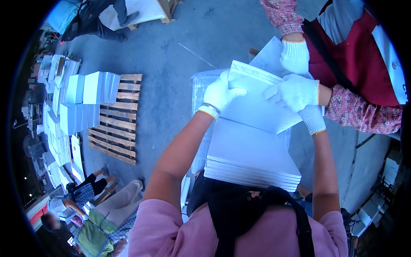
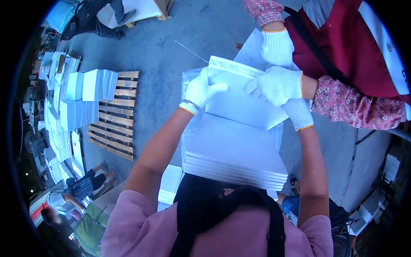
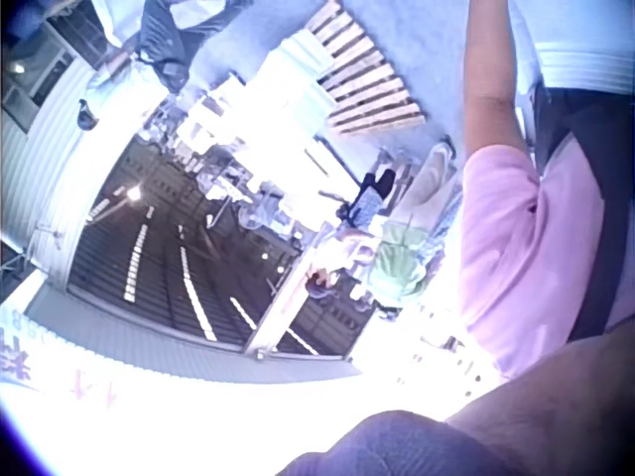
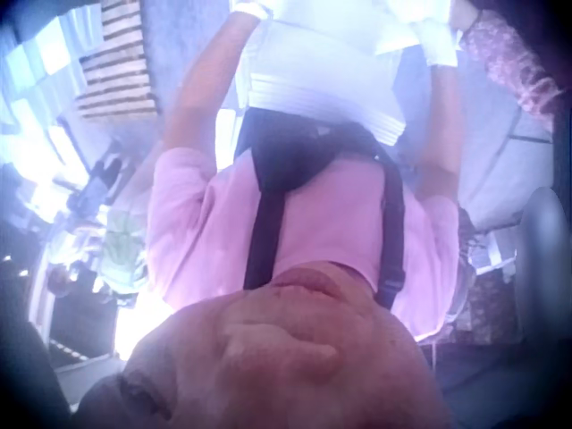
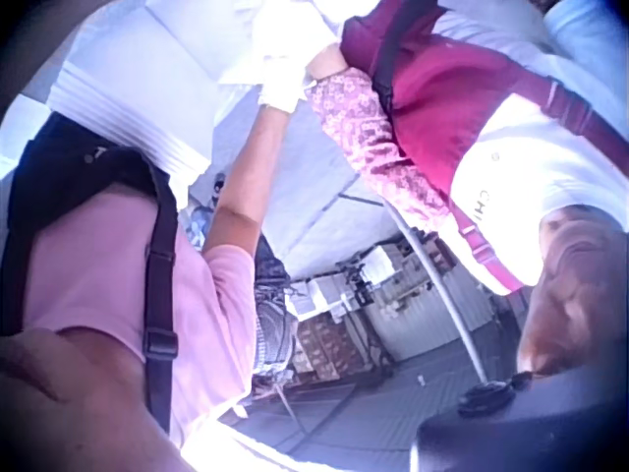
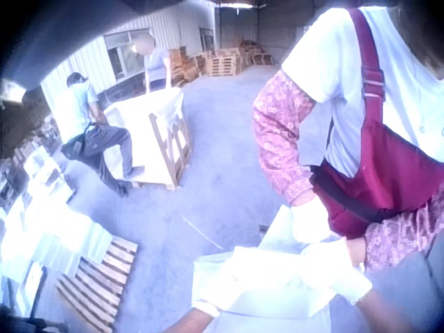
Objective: The person repeatedly picks up white foam sheets from a nearby stack, places them on a work surface, and stacks them with other sheets. The person also uses a red tape dispenser to apply tape to the stacked sheets. The task continues with repeated cycles of picking, placing, and taping.
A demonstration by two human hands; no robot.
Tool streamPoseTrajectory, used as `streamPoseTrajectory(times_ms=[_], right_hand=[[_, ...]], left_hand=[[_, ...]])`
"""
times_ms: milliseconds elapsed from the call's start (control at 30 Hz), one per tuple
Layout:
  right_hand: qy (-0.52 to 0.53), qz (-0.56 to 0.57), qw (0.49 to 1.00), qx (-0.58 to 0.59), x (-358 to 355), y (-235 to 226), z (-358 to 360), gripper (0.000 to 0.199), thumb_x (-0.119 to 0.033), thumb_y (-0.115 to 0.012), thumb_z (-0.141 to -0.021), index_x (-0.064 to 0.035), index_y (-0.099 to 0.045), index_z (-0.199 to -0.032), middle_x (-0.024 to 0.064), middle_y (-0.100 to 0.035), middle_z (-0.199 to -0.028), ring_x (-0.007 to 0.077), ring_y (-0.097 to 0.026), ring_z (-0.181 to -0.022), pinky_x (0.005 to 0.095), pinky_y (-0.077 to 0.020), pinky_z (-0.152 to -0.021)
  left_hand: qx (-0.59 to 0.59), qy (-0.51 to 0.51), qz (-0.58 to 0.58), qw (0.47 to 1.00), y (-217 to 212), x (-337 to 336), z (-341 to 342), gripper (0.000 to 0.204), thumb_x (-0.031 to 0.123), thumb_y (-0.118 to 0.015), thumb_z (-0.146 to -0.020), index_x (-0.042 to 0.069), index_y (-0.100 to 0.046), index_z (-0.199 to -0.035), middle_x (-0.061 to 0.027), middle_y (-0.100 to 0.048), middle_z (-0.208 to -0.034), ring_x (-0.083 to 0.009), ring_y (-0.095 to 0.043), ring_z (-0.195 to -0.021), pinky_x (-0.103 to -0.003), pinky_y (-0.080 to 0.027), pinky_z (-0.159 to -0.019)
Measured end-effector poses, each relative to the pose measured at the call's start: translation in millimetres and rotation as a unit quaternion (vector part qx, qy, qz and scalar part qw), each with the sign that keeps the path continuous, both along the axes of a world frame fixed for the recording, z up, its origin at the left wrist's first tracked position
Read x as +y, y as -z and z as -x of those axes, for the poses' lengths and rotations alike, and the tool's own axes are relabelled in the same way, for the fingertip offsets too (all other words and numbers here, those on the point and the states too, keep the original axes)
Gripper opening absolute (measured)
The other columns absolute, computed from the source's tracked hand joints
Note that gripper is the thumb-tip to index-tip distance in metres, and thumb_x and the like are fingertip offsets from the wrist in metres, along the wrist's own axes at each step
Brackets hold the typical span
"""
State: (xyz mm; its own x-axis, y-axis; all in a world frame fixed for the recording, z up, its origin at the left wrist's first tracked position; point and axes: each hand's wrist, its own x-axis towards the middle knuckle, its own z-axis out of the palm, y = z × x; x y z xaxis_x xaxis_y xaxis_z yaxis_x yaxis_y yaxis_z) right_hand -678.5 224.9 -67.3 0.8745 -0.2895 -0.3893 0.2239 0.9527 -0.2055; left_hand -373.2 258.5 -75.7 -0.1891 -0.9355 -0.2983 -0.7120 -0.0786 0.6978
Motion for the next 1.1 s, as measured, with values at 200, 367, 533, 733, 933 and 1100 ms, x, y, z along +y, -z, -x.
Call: streamPoseTrajectory(times_ms=[200,367,533,733,933,1100], right_hand=[[-0.128,-0.012,0.991,-0.021,-6,-41,-12,0.027,-0.008,-0.041,-0.095,0.0057,-0.056,-0.113,0.0009,-0.058,-0.080,0.0160,-0.059,-0.067,0.0327,-0.0494,-0.060],[0.070,0.097,0.993,0.001,20,-10,3,0.029,-0.012,-0.039,-0.097,0.0031,-0.054,-0.116,0.0010,-0.055,-0.087,0.0159,-0.055,-0.074,0.0320,-0.0465,-0.065],[0.265,0.378,0.873,0.159,52,37,32,0.032,-0.017,-0.039,-0.099,-0.0003,-0.049,-0.124,0.0035,-0.053,-0.103,0.0169,-0.054,-0.089,0.0324,-0.0449,-0.077],[0.296,0.415,0.839,0.189,58,50,44,0.037,-0.022,-0.039,-0.101,-0.0044,-0.043,-0.133,0.0064,-0.051,-0.121,0.0180,-0.051,-0.108,0.0329,-0.0431,-0.091],[0.228,0.317,0.920,0.024,39,61,51,0.043,-0.027,-0.039,-0.102,-0.0065,-0.039,-0.140,0.0086,-0.051,-0.134,0.0184,-0.050,-0.120,0.0333,-0.0417,-0.101],[-0.044,0.028,0.999,0.009,-5,-27,-12,0.045,-0.022,-0.038,-0.100,0.0043,-0.042,-0.136,0.0062,-0.060,-0.104,0.0148,-0.058,-0.087,0.0319,-0.0486,-0.076]], left_hand=[[0.070,0.036,-0.018,0.997,6,0,-17,0.070,0.042,-0.064,-0.087,0.014,-0.038,-0.144,-0.0202,-0.061,-0.123,-0.0372,-0.060,-0.110,-0.040,-0.047,-0.094],[0.216,-0.062,-0.004,0.974,12,19,-31,0.058,0.043,-0.056,-0.093,0.009,-0.047,-0.140,-0.0162,-0.057,-0.133,-0.0286,-0.053,-0.125,-0.035,-0.040,-0.103],[0.290,-0.133,-0.018,0.948,-5,87,-67,0.056,0.040,-0.054,-0.097,0.000,-0.051,-0.135,-0.0151,-0.054,-0.136,-0.0245,-0.047,-0.130,-0.034,-0.034,-0.109],[0.305,-0.174,-0.097,0.931,-43,171,-75,0.047,0.023,-0.059,-0.095,-0.001,-0.051,-0.135,-0.0150,-0.053,-0.137,-0.0227,-0.046,-0.130,-0.034,-0.034,-0.109],[0.206,-0.048,0.001,0.977,-69,187,-50,0.046,0.019,-0.063,-0.090,0.000,-0.054,-0.131,-0.0204,-0.054,-0.134,-0.0310,-0.049,-0.129,-0.038,-0.036,-0.108],[0.130,-0.060,0.033,0.989,-72,196,-46,0.052,0.015,-0.063,-0.088,-0.001,-0.049,-0.136,-0.0169,-0.052,-0.137,-0.0244,-0.052,-0.124,-0.034,-0.037,-0.105]])
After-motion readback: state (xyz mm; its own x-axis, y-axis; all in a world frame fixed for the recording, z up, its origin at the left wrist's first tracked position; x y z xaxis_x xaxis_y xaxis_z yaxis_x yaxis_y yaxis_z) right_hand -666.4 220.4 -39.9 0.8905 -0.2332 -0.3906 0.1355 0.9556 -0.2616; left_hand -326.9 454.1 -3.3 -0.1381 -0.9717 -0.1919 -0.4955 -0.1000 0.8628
